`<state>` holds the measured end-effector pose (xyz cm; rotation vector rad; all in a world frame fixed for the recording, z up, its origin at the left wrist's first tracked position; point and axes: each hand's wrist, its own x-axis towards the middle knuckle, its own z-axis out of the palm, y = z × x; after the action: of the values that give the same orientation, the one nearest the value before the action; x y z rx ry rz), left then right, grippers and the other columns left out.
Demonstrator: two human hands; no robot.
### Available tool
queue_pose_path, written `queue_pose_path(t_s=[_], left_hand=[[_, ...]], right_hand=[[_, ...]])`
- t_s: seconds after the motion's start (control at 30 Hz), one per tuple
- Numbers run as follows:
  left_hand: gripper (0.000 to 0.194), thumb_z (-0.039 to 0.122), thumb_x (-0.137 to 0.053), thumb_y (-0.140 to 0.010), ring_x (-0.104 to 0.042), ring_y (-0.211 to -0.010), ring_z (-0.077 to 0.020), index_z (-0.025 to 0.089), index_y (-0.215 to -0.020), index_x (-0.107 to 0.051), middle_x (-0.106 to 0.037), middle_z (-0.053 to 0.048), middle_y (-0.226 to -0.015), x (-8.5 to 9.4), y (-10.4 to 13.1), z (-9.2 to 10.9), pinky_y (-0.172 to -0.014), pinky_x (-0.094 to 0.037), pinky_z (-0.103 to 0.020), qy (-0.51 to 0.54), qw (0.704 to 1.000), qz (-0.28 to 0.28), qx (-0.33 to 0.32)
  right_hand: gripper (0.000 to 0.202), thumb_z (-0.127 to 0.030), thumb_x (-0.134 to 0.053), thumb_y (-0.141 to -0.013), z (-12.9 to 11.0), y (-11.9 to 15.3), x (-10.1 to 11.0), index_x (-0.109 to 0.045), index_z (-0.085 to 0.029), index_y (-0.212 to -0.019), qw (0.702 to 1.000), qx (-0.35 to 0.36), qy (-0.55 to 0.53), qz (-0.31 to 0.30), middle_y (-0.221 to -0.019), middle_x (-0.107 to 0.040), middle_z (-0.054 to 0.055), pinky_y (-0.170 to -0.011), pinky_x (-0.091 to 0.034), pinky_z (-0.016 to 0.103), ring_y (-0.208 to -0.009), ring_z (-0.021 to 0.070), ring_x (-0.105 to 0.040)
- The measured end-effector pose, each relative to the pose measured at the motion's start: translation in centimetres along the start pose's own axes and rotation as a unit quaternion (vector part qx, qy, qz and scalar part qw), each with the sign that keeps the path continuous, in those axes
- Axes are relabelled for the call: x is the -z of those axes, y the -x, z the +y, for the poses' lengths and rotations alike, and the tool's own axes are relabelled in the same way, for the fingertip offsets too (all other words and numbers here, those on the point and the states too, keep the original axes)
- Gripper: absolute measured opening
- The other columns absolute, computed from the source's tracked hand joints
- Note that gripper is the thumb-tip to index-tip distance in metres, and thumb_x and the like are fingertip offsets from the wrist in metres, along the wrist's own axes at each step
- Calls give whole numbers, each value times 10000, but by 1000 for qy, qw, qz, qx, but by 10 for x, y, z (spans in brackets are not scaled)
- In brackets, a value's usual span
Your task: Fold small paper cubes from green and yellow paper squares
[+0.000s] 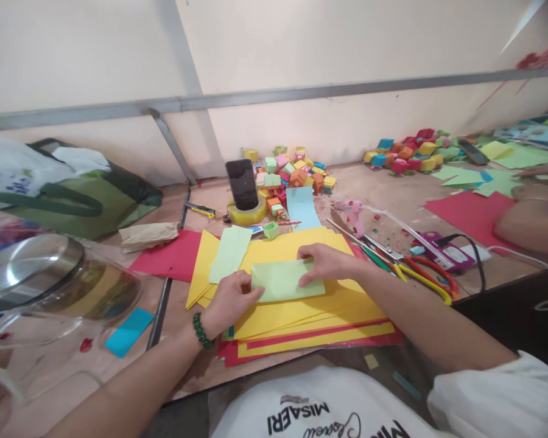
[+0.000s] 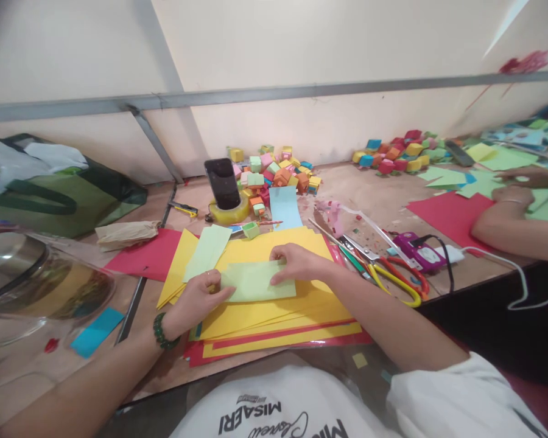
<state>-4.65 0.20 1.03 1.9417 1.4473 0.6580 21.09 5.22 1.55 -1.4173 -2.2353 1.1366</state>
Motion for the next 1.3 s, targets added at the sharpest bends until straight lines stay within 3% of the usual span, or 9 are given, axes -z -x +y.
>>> queue_pose_path(t_s=[0.1, 0.2, 0.27, 0.4, 0.47, 0.57, 0.67, 0.97, 1.3], left_hand=[[212, 399, -633, -704, -559, -791, -178, 201, -688, -560, -579, -25, -805, 0, -1, -5, -704, -473, -298, 78, 995, 58, -10], [558, 421, -729, -635, -562, -1013, -207, 217, -1129, -569, -565, -75, -1133, 2, -5, -6, -824, -489, -325, 192, 977, 93, 15], [701, 424, -754, -610, -580, -963, -195, 205, -1231, -514, -587, -68, -1080, 3, -7, -5, -788, -494, -310, 253, 965, 37, 50], [426, 467, -738, -639, -552, -684, -142, 147, -897, -627, -595, -6, -728, 4, -6, 0, -626, -454, -258, 318, 941, -77, 82], [361, 478, -725, -656, -469, -571, -106, 146, -685, -586, -527, 22, -599, 3, -3, 2, -548, -389, -232, 311, 945, -62, 76], [396, 470, -710, -672, -362, -503, -76, 158, -552, -497, -406, 54, -506, 0, 0, 2, -494, -304, -216, 279, 957, -20, 74], [424, 481, -692, -675, -345, -500, -75, 167, -519, -452, -378, 53, -497, 1, 1, 6, -489, -297, -216, 274, 959, -11, 78], [448, 506, -667, -664, -288, -509, -81, 174, -486, -425, -321, 51, -493, 10, 6, 23, -456, -261, -209, 251, 963, 6, 93], [359, 455, -675, -649, -362, -511, -100, 158, -505, -533, -431, 26, -505, 4, 3, 15, -466, -335, -214, 246, 966, 13, 78]], right_hand=[[305, -389, -750, -616, -2, 10, 0, -619, -152, -755, 995, 17, -93, 12, -696, -581, -35, -582, -383, 219, -647, 118, -509], [281, -387, -747, -630, -13, 24, 0, -628, -152, -726, 992, 19, -125, 12, -663, -578, -39, -568, -377, 215, -620, 110, -501], [269, -384, -742, -634, -20, 31, 0, -637, -160, -738, 991, 6, -133, 7, -674, -596, -32, -572, -391, 223, -623, 119, -515], [277, -327, -729, -633, -21, 39, -6, -663, -191, -866, 989, -23, -116, 84, -875, -658, 9, -672, -444, 260, -770, 163, -575], [400, -319, -741, -623, -16, 42, -12, -648, -206, -995, 980, -38, -134, 143, -952, -648, 26, -678, -451, 268, -810, 170, -575], [577, -390, -746, -642, -10, 46, -21, -568, -193, -1154, 954, -70, -225, 185, -725, -571, -17, -536, -389, 245, -616, 132, -507], [599, -450, -741, -651, -12, 50, -26, -539, -175, -1143, 929, -72, -295, 209, -564, -419, -82, -486, -327, 233, -515, 107, -423], [516, -485, -765, -620, -26, 46, -29, -580, -176, -990, 904, -33, -332, 266, -537, -245, -113, -456, -256, 218, -479, 73, -286], [490, -534, -765, -617, -13, 46, -34, -583, -181, -903, 884, -21, -376, 278, -557, -338, -89, -504, -296, 221, -516, 75, -340]])
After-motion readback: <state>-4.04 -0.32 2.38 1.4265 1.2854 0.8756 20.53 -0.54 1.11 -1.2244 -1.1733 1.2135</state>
